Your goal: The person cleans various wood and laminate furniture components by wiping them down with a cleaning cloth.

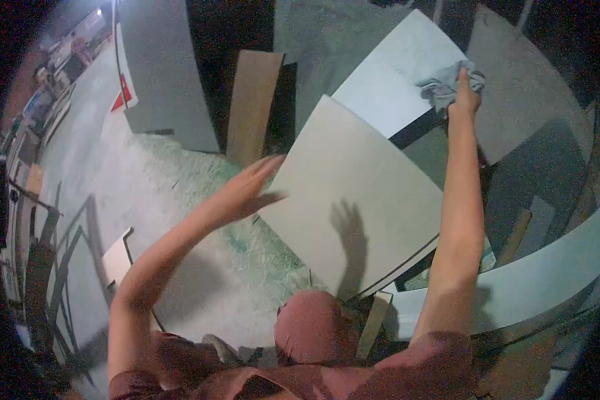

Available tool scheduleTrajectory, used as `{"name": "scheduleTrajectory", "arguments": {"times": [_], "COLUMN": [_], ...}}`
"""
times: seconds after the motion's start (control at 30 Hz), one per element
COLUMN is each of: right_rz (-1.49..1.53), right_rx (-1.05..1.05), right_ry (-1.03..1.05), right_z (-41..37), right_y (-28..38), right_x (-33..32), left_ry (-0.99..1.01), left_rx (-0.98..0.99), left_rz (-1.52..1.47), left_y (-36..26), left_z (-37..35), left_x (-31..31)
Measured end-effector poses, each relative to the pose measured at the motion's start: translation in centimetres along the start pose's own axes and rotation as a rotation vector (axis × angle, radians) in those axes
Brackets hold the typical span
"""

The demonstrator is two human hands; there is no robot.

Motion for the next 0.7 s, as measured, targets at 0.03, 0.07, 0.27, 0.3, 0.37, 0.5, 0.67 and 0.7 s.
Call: {"name": "scheduleTrajectory", "arguments": {"times": [0.03,0.07,0.27,0.3,0.37,0.5,0.67,0.7], "right_rz": [-0.01,-0.022,-0.035,-0.035,-0.043,-0.044,-0.026,-0.043], "right_rx": [0.008,0.015,0.047,0.038,0.019,-0.007,-0.056,-0.075], "right_ry": [0.054,0.11,0.181,0.176,0.149,0.165,0.155,0.157], "right_z": [0.7,1.4,0.5,0.8,0.9,0.8,0.4,0.7], "right_y": [-0.4,-0.7,-0.3,-0.3,-0.6,-0.2,0.1,0.1], "right_x": [-0.1,0.0,0.1,0.1,0.0,0.1,0.3,0.0], "left_ry": [-0.074,-0.157,0.189,0.178,0.173,0.203,0.294,0.311], "left_rx": [0.16,0.274,0.219,0.158,0.098,0.17,0.143,0.124], "left_rz": [0.12,0.255,0.488,0.468,0.448,0.457,0.424,0.437], "left_y": [-0.6,-0.8,-0.4,-0.1,0.3,0.0,-0.2,-0.3], "left_z": [5.1,10.0,25.1,25.2,25.4,25.4,25.1,25.4], "left_x": [1.8,4.1,12.9,13.0,12.9,12.3,11.7,11.5]}}
Point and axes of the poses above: each hand's wrist, its own z-axis towards the middle knuckle, its own x-axis out of the palm, y = z × x, the point moved 6 cm from there along z, towards the middle knuckle, and after that the axes turned 3 degrees about x, right-handed, at the moved point
